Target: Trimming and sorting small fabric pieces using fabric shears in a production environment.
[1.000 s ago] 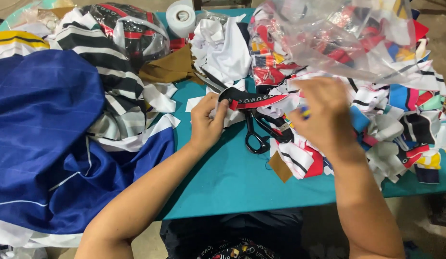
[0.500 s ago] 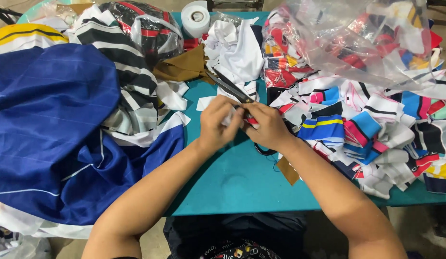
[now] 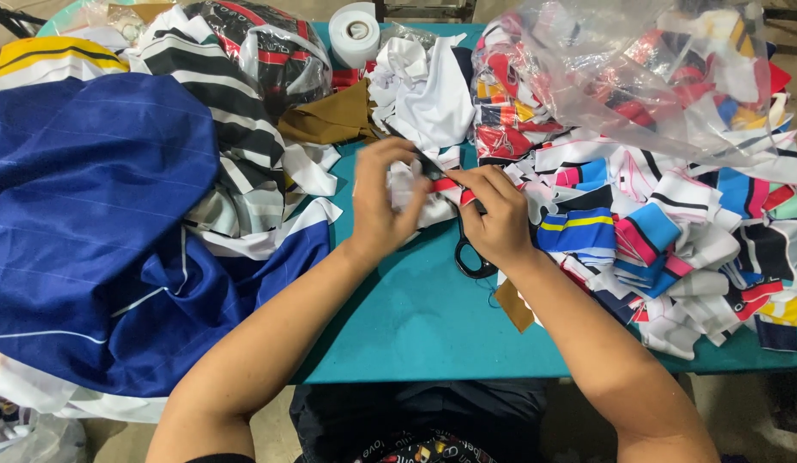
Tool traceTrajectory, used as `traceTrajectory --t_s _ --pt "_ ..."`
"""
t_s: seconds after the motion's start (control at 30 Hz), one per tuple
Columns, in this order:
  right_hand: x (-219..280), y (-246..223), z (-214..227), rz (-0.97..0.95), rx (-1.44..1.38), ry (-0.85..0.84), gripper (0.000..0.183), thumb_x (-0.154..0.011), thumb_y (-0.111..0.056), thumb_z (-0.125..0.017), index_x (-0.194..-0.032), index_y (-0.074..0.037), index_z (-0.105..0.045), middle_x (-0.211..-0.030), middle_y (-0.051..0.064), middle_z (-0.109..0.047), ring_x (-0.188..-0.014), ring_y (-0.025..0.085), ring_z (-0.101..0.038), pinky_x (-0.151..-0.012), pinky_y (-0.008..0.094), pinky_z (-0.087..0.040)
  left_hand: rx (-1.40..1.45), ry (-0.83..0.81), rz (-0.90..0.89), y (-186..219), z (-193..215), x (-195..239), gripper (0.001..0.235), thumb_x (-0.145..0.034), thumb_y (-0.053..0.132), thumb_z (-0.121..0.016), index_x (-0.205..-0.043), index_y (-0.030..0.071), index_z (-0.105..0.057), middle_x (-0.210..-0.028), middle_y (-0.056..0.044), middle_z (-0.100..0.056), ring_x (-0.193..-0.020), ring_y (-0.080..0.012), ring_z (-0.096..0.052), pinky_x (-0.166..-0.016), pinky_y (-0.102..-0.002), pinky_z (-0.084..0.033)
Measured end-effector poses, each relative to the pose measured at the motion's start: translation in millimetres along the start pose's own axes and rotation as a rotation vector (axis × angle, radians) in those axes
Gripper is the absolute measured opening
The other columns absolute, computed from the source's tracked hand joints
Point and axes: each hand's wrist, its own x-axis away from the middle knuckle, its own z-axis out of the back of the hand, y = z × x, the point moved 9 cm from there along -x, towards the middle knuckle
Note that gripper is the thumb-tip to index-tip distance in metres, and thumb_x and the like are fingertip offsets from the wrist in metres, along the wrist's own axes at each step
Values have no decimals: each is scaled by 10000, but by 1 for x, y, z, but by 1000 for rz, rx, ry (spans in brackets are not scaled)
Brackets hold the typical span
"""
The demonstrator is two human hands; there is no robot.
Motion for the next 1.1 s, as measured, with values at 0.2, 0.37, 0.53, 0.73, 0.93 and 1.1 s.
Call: traceTrajectory --t_s 0.2,0.37,0.53,0.73,0.93,1.1 --pt "10 7 4 54 9 60 198 -908 123 -597 -996 35 -751 -815 129 -662 -706 336 -661 -680 352 -559 103 -226 -30 9 -40 24 399 -939 138 -733 -1307 24 -631 -1328 -158 -648 -1239 -372 -631 -1077 -479 -484" --pt "-3 -9 5 61 14 63 156 -897 109 -656 -985 28 -756 -828 122 -682 -726 341 -676 -686 353 -555 141 -190 30 4 -32 18 293 -937 10 -669 -1229 24 -682 -1215 -163 -694 -1108 -370 -702 -976 -457 -557" --pt "-7 -4 9 40 66 86 166 -885 104 -699 -991 -13 -749 -883 89 -691 -793 315 -686 -723 366 -556 78 -79 164 -26 -18 22 299 -875 -113 -618 -1078 70 -740 -966 -96 -741 -885 -321 -736 -836 -406 -592" --pt "14 7 16 111 387 146 206 -869 37 -768 -980 -121 -840 -786 33 -589 -698 239 -614 -687 358 -521 54 -42 140 -12 -18 24 267 -821 -68 -651 -978 123 -752 -852 -46 -735 -776 -289 -720 -765 -373 -588" --pt "-1 -13 12 11 177 74 175 -980 -54 -663 -1095 -94 -789 -775 63 -704 -736 314 -716 -694 366 -572 162 -185 -218 46 -42 41 137 -913 -1 -634 -1025 -1 -713 -964 -207 -721 -759 -346 -706 -713 -419 -618" --pt "3 -18 5 53 -66 32 205 -1037 -47 -556 -1075 -30 -756 -902 132 -762 -814 340 -742 -766 388 -582 270 -40 -34 12 -15 24 323 -1071 206 -430 -1208 -19 -618 -1071 -168 -687 -951 -355 -688 -855 -453 -574"
